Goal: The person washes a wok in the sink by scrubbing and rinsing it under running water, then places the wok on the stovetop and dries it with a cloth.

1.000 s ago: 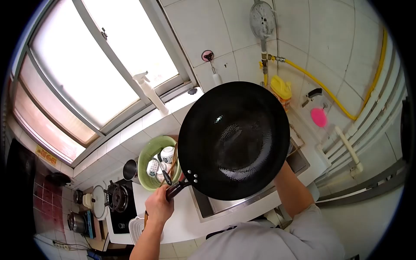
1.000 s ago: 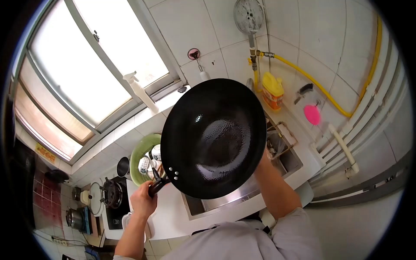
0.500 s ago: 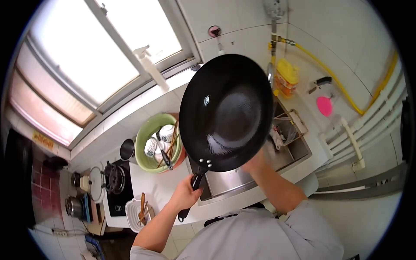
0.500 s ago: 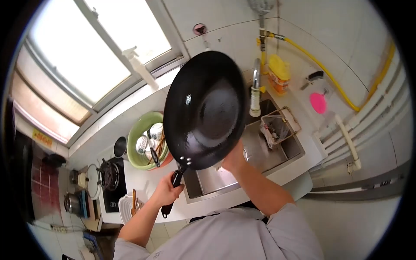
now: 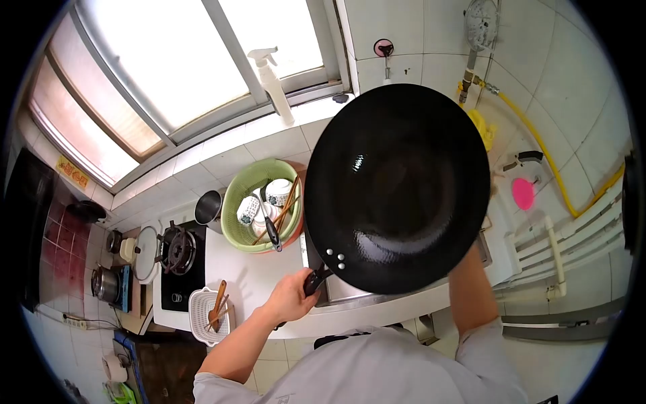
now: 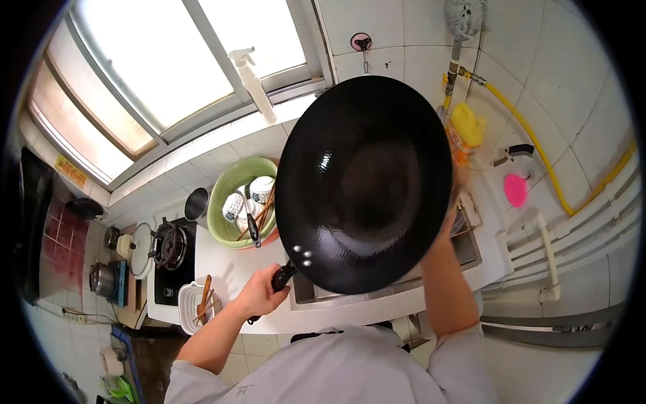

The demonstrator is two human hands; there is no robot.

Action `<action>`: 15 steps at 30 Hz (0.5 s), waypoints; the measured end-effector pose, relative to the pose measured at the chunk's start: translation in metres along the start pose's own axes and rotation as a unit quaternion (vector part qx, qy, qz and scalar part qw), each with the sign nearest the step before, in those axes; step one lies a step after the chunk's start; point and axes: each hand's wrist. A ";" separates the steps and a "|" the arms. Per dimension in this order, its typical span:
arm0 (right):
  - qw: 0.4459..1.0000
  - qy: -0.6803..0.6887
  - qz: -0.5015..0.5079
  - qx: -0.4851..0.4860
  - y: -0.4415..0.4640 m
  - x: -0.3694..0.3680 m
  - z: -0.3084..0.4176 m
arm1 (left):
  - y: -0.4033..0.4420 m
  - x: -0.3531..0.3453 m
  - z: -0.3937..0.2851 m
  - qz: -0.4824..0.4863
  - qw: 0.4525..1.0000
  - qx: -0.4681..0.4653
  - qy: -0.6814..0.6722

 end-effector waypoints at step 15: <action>0.979 -0.071 -0.048 -0.188 0.005 0.013 -0.034 | 0.009 -0.019 -0.032 0.249 0.942 0.039 -0.220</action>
Point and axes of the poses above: each hand's wrist, its own y-axis towards the middle knuckle, its own x-axis out of the back of the hand, z = x × y, and after that the axes turned 12 degrees about x, right-handed
